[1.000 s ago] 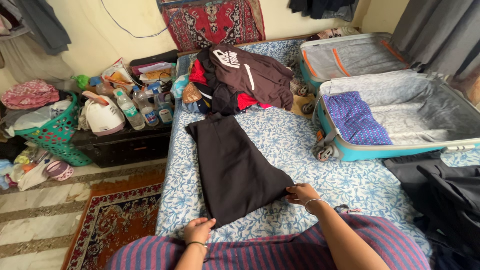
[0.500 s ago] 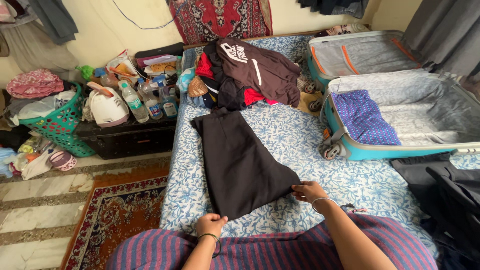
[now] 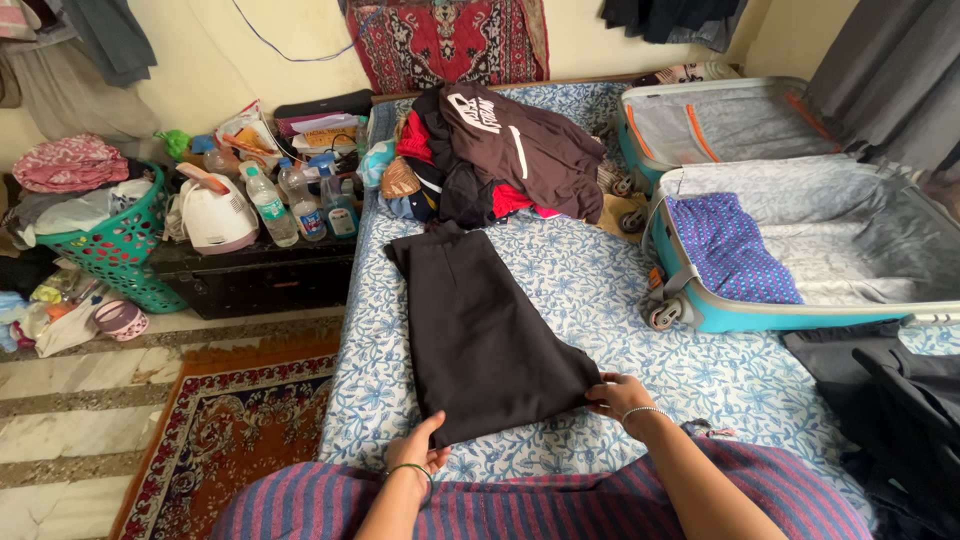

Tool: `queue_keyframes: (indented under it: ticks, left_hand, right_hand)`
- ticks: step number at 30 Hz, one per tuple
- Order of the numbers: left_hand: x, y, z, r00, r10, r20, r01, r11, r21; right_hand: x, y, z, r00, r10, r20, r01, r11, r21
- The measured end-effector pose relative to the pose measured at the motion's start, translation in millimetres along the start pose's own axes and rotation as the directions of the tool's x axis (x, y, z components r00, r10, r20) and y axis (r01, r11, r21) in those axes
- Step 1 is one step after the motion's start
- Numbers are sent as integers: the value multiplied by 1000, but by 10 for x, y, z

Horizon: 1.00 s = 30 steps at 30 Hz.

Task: The person folds a shirt and a pair of pants on a bed and places them into an open suitcase.

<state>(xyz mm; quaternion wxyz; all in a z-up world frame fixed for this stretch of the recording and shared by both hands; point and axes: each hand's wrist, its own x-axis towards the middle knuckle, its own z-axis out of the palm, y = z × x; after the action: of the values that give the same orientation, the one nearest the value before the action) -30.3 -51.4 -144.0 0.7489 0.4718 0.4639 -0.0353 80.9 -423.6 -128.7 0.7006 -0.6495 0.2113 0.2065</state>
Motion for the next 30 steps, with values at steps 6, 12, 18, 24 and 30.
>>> queue_keyframes:
  ticks: [6, 12, 18, 24, 30]
  left_hand:
    - [349, -2, -46, 980, -94, 174, 53, 973, 226]
    - [432, 391, 45, 895, -183, 406, 164, 983, 83]
    - [-789, 1947, 543, 745, 233, 624, -218, 971, -102]
    - [-2292, 3238, 682, 597, 488, 636, -450, 861, -238]
    - [-2833, 3641, 807, 683, 426, 593, -447, 886, -123]
  right_hand:
    - [263, 246, -7, 997, 18, 73, -7, 989, -147]
    - [372, 66, -180, 979, -204, 20, 185, 839, -512]
    - [-457, -1728, -140, 432, -850, 302, 632, 45, -774]
    - [-2217, -3331, 334, 588, -806, 71, 764, 582, 278]
    - [-2915, -3686, 532, 370, -860, 351, 893, 434, 122]
